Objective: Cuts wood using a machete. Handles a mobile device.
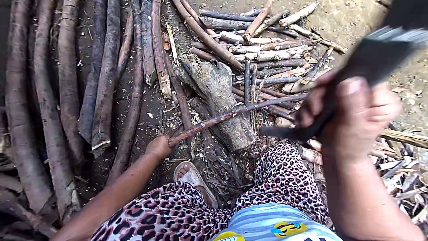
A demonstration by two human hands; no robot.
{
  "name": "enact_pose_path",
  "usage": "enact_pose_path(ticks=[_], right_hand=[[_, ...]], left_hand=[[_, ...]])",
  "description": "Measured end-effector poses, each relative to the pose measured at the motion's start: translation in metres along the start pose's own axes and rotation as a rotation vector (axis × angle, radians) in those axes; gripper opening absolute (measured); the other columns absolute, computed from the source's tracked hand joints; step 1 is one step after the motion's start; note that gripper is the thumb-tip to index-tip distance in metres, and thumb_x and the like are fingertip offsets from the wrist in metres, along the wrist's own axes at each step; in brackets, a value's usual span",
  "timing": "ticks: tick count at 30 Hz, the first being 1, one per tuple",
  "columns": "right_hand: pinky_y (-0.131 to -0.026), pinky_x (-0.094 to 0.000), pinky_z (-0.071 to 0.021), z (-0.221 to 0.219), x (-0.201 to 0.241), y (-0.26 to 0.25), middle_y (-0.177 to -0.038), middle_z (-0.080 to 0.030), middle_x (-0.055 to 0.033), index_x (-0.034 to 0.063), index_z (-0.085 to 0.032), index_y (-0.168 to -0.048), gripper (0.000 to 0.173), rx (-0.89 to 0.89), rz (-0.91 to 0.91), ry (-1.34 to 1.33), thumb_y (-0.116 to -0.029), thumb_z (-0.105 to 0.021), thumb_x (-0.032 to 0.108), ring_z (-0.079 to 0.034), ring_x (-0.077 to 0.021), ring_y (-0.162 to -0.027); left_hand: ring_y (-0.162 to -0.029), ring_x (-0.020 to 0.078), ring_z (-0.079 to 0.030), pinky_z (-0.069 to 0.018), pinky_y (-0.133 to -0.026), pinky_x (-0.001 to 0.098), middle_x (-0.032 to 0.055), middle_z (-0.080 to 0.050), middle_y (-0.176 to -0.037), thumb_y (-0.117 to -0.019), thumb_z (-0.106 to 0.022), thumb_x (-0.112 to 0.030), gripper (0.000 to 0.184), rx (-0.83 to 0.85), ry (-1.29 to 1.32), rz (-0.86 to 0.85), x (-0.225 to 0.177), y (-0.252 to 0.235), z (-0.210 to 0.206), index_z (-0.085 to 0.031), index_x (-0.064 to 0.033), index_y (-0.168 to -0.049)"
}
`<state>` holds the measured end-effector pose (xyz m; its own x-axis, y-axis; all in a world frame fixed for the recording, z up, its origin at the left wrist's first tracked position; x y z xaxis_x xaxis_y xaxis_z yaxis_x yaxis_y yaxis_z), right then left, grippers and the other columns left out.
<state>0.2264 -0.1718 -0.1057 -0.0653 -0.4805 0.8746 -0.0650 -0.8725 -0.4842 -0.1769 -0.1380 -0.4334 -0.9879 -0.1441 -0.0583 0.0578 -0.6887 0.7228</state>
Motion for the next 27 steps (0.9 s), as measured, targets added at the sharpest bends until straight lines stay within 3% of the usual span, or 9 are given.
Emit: enact_pose_path(ticks=[4, 7, 10, 13, 16, 18, 20, 22, 27], right_hand=[[-0.042, -0.0311, -0.0534, 0.004, 0.006, -0.015, -0.059, -0.051, 0.0074, 0.0114, -0.048, -0.098, 0.024, -0.258, 0.153, 0.111, -0.1116, -0.028, 0.016, -0.054, -0.0094, -0.046], [-0.059, -0.0413, -0.0553, -0.016, -0.112, 0.083, -0.071, -0.057, -0.0105, -0.0062, -0.054, -0.112, 0.03, -0.027, -0.366, 0.574, -0.1085, -0.04, 0.02, -0.06, -0.0214, -0.059], [-0.095, -0.0517, -0.0518, -0.036, -0.218, 0.181, -0.108, -0.068, -0.0232, -0.0049, -0.056, -0.13, 0.04, 0.449, -1.028, 0.759, -0.1097, -0.044, 0.028, -0.068, -0.0342, -0.103], [-0.099, -0.0509, -0.0497, -0.037, -0.224, 0.18, -0.115, -0.066, -0.0243, -0.0048, -0.055, -0.13, 0.041, 0.573, -1.143, 0.766, -0.1111, -0.042, 0.03, -0.066, -0.0349, -0.112], [-0.101, -0.0511, -0.0486, -0.027, -0.227, 0.164, -0.115, -0.066, -0.0254, -0.0056, -0.058, -0.129, 0.042, 0.537, -1.1, 0.698, -0.1106, -0.045, 0.029, -0.065, -0.035, -0.111], [-0.101, -0.0523, -0.0488, -0.022, -0.232, 0.172, -0.115, -0.067, -0.0253, -0.0047, -0.059, -0.13, 0.043, 0.519, -1.089, 0.683, -0.1103, -0.046, 0.03, -0.066, -0.0358, -0.111], [-0.101, -0.0536, -0.0488, -0.019, -0.24, 0.181, -0.117, -0.067, -0.0249, -0.0037, -0.056, -0.133, 0.044, 0.495, -1.08, 0.68, -0.1103, -0.045, 0.032, -0.066, -0.0365, -0.112], [-0.104, -0.0537, -0.0483, -0.02, -0.247, 0.188, -0.122, -0.067, -0.0256, -0.0038, -0.052, -0.14, 0.047, 0.484, -1.077, 0.676, -0.1105, -0.044, 0.032, -0.065, -0.0372, -0.117], [-0.101, -0.0515, -0.0491, -0.027, -0.241, 0.175, -0.117, -0.067, -0.0247, -0.0048, -0.055, -0.133, 0.042, 0.501, -1.117, 0.646, -0.111, -0.044, 0.03, -0.066, -0.0349, -0.111]], left_hand=[[-0.118, 0.0499, -0.064, -0.048, -0.097, 0.0704, 0.0311, -0.067, -0.12, -0.0953, -0.069, -0.014, 0.027, -0.017, 0.013, 0.012, -0.002, 0.007, -0.004, -0.065, 0.0021, -0.117], [-0.116, 0.0498, -0.064, -0.0482, -0.096, 0.0711, 0.0301, -0.068, -0.118, -0.094, -0.071, -0.012, 0.026, -0.03, 0.016, 0.02, -0.003, 0.013, 0.003, -0.067, 0.0004, -0.117], [-0.119, 0.0513, -0.062, -0.0465, -0.098, 0.0716, 0.031, -0.067, -0.122, -0.0958, -0.072, -0.015, 0.033, -0.027, 0.026, -0.007, -0.004, 0.015, 0.008, -0.066, 0.0012, -0.124], [-0.118, 0.0507, -0.063, -0.0453, -0.101, 0.0711, 0.0324, -0.066, -0.121, -0.0944, -0.076, -0.018, 0.041, 0.035, 0.058, -0.097, 0.0, 0.013, 0.008, -0.064, 0.0044, -0.127], [-0.079, 0.0256, -0.068, -0.0575, -0.077, 0.0445, 0.0181, -0.069, -0.092, -0.0938, -0.077, -0.014, 0.034, 0.225, 0.246, -0.215, 0.0, 0.016, 0.013, -0.064, 0.0048, -0.118], [-0.061, 0.013, -0.064, -0.056, -0.061, 0.0273, 0.0075, -0.067, -0.077, -0.0962, -0.069, -0.003, 0.017, 0.388, 0.405, -0.209, -0.006, 0.023, 0.006, -0.063, 0.0018, -0.111], [-0.052, 0.0099, -0.058, -0.0511, -0.052, 0.0236, 0.0035, -0.063, -0.069, -0.0973, -0.066, 0.0, 0.011, 0.451, 0.394, -0.176, -0.012, 0.021, -0.002, -0.065, 0.0001, -0.108], [-0.055, 0.0132, -0.053, -0.0484, -0.054, 0.0299, 0.006, -0.059, -0.072, -0.0983, -0.069, -0.006, 0.011, 0.365, 0.223, -0.141, -0.014, 0.015, -0.003, -0.067, -0.0011, -0.107], [-0.103, 0.0479, -0.065, -0.0491, -0.091, 0.0673, 0.0335, -0.065, -0.114, -0.0958, -0.074, -0.013, 0.04, 0.132, 0.083, -0.121, -0.007, -0.001, 0.018, -0.06, 0.007, -0.128]])
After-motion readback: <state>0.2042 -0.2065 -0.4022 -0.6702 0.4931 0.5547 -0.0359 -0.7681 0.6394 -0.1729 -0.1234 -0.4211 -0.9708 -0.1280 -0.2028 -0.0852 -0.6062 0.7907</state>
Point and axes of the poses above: each hand's wrist, its own y-axis away from the middle knuckle, its own z-axis out of the back of the hand, x = y × z, the point moved 8 cm from there along -y, towards the middle knuckle
